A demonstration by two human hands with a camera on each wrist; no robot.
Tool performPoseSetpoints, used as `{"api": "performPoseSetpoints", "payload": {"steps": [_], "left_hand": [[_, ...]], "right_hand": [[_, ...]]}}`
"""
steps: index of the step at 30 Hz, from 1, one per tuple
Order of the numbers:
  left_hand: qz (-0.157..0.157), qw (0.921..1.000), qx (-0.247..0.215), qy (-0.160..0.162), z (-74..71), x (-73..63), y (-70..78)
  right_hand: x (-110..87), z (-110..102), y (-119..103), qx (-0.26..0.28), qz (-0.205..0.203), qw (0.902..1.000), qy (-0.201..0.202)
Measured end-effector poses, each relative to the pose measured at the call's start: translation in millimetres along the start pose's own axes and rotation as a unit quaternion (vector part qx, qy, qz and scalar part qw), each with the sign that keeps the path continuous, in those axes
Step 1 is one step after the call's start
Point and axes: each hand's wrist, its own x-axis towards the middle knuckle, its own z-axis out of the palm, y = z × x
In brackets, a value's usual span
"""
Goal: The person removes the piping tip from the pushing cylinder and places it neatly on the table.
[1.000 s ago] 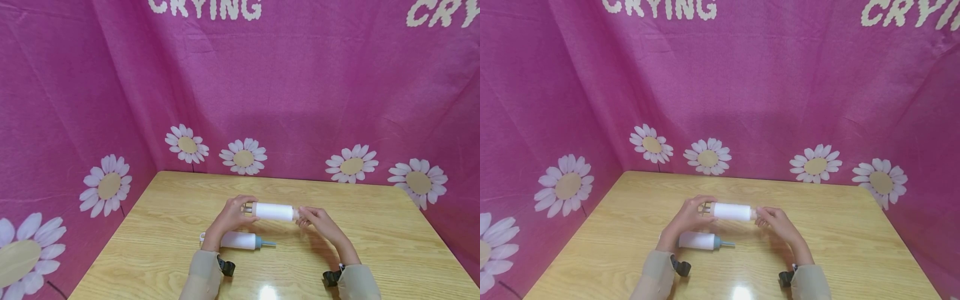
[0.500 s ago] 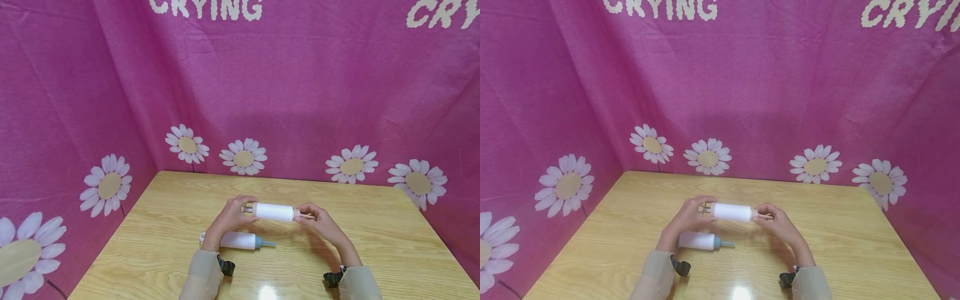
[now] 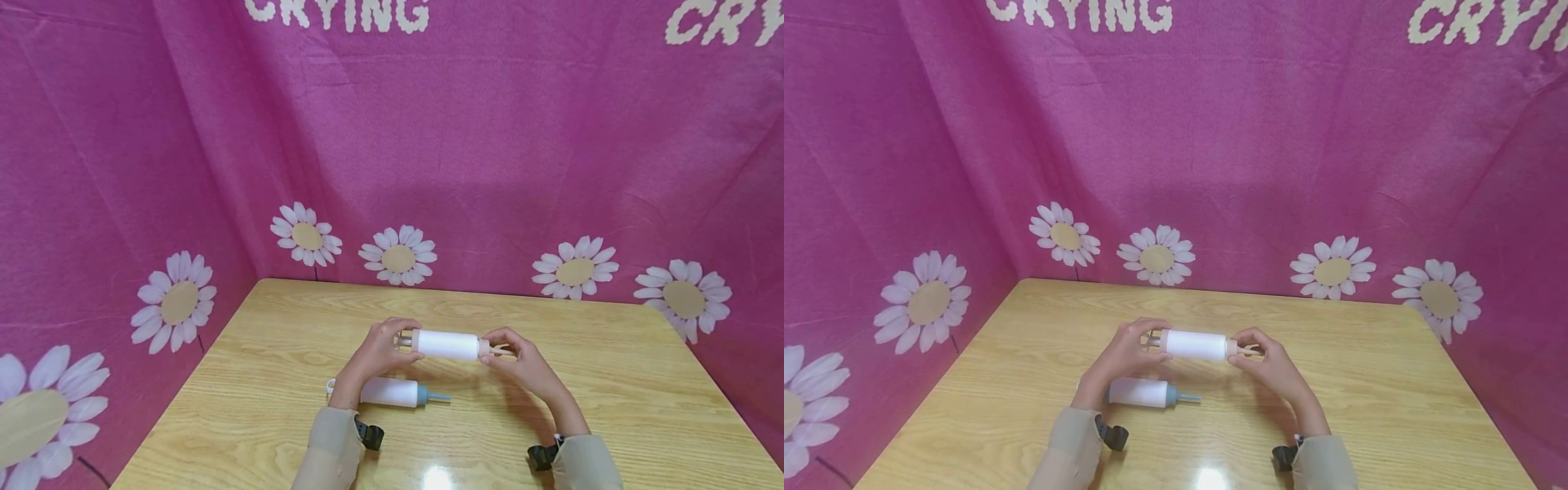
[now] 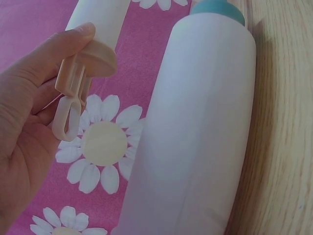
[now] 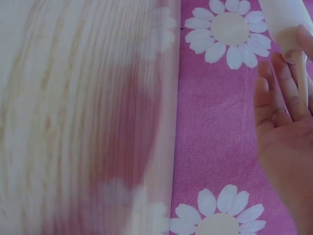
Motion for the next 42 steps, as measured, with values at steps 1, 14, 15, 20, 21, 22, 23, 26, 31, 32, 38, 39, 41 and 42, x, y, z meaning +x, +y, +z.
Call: {"api": "performPoseSetpoints", "payload": {"steps": [1,14,15,20,21,22,23,26,31,32,38,39,41,42], "left_hand": [[0.0,1.0,0.0,0.0,0.0,0.1,-0.2],[0.0,1.0,0.003,0.0,-2.1,-0.5,1.3],[-0.001,1.0,0.004,-0.001,-2.0,-0.8,1.6],[0.007,0.9999,0.009,-0.001,-1.7,-1.1,3.1],[0.008,0.9999,0.009,0.0,-1.8,-1.1,3.5],[0.009,0.9999,0.009,0.0,-2.0,-1.1,3.8],[0.011,0.9999,0.011,-0.001,-2.1,-1.2,4.1],[0.011,0.9999,0.013,-0.002,-2.5,-1.3,4.1],[0.005,0.9999,0.011,-0.007,-3.0,-1.2,2.7],[0.004,0.9999,0.009,-0.009,-3.0,-1.1,2.3],[-0.002,0.9999,0.003,-0.012,-2.9,-1.2,-0.2],[-0.003,0.9999,0.002,-0.012,-2.9,-1.5,-0.4],[-0.004,0.9999,0.001,-0.012,-2.9,-2.0,-0.6],[-0.003,0.9999,0.001,-0.012,-3.0,-2.2,-0.7]], "right_hand": [[0.0,0.0,0.0,0.001,0.0,1.0,-0.001],[-1.3,-5.3,-7.9,0.03,0.057,0.9979,0.003],[-0.8,-5.4,-8.3,0.032,0.07,0.9971,-0.001],[1.6,-4.2,-7.5,0.043,0.101,0.9936,-0.028],[1.9,-3.8,-7.0,0.043,0.101,0.9935,-0.031],[2.0,-3.4,-6.7,0.043,0.1,0.9936,-0.031],[2.0,-2.9,-6.4,0.042,0.099,0.9937,-0.03],[1.4,-2.2,-6.0,0.04,0.093,0.9944,-0.03],[0.1,-2.1,-7.2,0.041,0.09,0.9943,-0.037],[-0.1,-2.4,-7.3,0.041,0.088,0.9945,-0.039],[-1.3,-0.9,-3.6,0.04,0.073,0.9957,-0.042],[-1.5,0.1,-2.8,0.044,0.072,0.9956,-0.041],[-1.7,1.1,-2.1,0.049,0.065,0.9958,-0.041],[-1.8,1.5,-1.9,0.052,0.061,0.9959,-0.041]]}}
